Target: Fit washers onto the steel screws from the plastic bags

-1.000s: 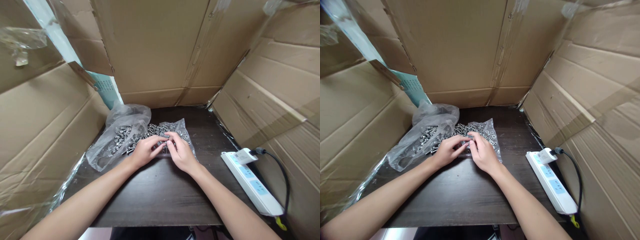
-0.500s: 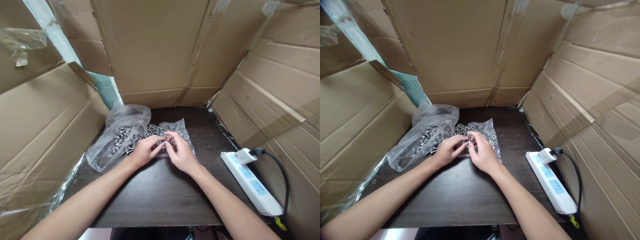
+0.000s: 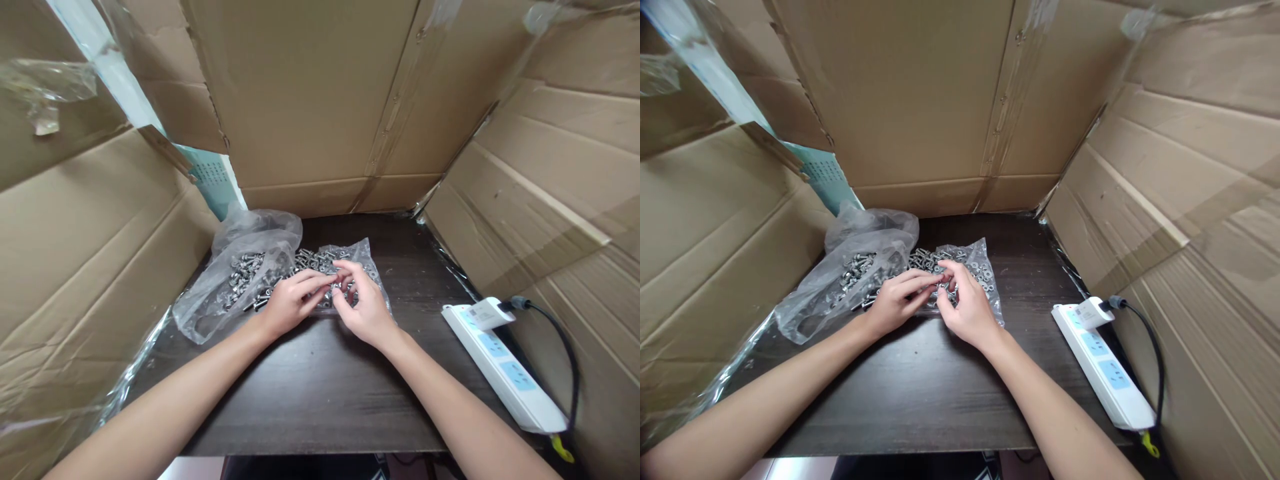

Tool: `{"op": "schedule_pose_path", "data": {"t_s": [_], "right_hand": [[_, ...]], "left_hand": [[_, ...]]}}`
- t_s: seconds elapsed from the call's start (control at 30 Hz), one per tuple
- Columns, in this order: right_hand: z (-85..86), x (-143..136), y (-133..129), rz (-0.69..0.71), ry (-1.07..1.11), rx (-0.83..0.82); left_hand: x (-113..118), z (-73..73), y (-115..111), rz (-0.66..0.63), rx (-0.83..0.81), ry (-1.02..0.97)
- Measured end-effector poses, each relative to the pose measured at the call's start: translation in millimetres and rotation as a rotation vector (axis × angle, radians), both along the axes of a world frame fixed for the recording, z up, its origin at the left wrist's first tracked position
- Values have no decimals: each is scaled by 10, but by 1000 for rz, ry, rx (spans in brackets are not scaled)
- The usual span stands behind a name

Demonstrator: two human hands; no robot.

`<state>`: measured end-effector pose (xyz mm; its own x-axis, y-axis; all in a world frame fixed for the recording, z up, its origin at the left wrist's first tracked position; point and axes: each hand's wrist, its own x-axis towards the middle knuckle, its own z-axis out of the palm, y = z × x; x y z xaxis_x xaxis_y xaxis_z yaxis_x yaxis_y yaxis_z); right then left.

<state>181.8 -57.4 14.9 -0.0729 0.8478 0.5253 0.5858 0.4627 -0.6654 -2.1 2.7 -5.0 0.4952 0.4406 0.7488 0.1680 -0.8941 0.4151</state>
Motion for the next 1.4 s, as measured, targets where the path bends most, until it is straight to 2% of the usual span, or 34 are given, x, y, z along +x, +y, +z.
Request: {"op": "schedule_pose_path", "data": {"t_s": [0.33,0.57,0.8,1.03,1.27,1.4], "right_hand": [[26,15,-18,28,-23,-115],[31,5,-22,67,-10,-106],[42,12,-28,18,-31,-130],[30,11,-23,57,-11,-67],[34,11,-26,64,4,-77],[37,13,-22,59,4,-80]], "left_hand": [[-1,6,-15,-3,-13,9],[0,-20,-4,17,-33,33],[17,-1,-26,-10,-41,37],[3,-8,-25,-15,-36,60],[-8,-3,-50,64,-241,113],[-9,-2,-48,52,-224,128]]}}
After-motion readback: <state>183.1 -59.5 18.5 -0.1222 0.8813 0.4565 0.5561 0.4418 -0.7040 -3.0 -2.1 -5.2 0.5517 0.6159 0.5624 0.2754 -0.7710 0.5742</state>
